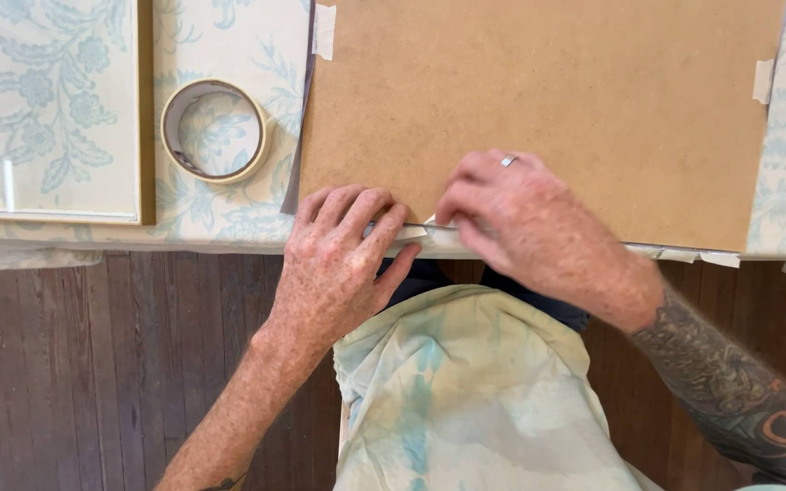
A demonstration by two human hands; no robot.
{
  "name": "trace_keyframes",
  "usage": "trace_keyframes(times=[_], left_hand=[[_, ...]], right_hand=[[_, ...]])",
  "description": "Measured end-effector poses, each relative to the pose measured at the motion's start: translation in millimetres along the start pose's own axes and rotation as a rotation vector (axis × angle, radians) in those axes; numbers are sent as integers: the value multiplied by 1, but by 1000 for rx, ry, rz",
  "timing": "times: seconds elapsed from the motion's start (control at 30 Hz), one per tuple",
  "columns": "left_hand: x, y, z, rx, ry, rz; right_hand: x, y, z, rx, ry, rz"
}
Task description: Applying small strips of tape to the edges of a backing board to secure it, likely for framing.
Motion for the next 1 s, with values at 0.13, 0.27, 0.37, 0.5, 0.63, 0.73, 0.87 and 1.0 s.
trace_keyframes(times=[0.13, 0.27, 0.37, 0.5, 0.63, 0.73, 0.87, 1.0], left_hand=[[0, 1, 0, 3, 5, 18], [-2, 0, 1, 6, 1, 14], [-1, 0, 1, -1, -9, 17], [-2, 0, 2, 8, -18, 12], [-2, -1, 1, -4, 6, 5], [-2, -1, 0, -8, 13, 14], [0, -2, 0, -39, -6, -19], [0, -1, 1, -62, 0, -14]], right_hand=[[7, 0, -4, -67, 81, -38], [0, 0, -3, 23, -61, -95], [-1, 3, 3, 114, -295, -89], [-11, 4, 3, 193, -585, -48], [-10, 1, 7, 169, -565, 5], [-7, -4, 8, 127, -424, -13], [6, -10, 9, 4, -76, -150], [0, -8, 12, 33, -41, -228]])
Point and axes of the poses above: each hand's wrist, its own y-axis towards the middle knuckle, its own x-axis out of the back of the hand, z = x × y, the point moved 4 cm from there along y, towards the middle knuckle, and after that the axes turned 7 degrees about x, right-handed, at the moved point
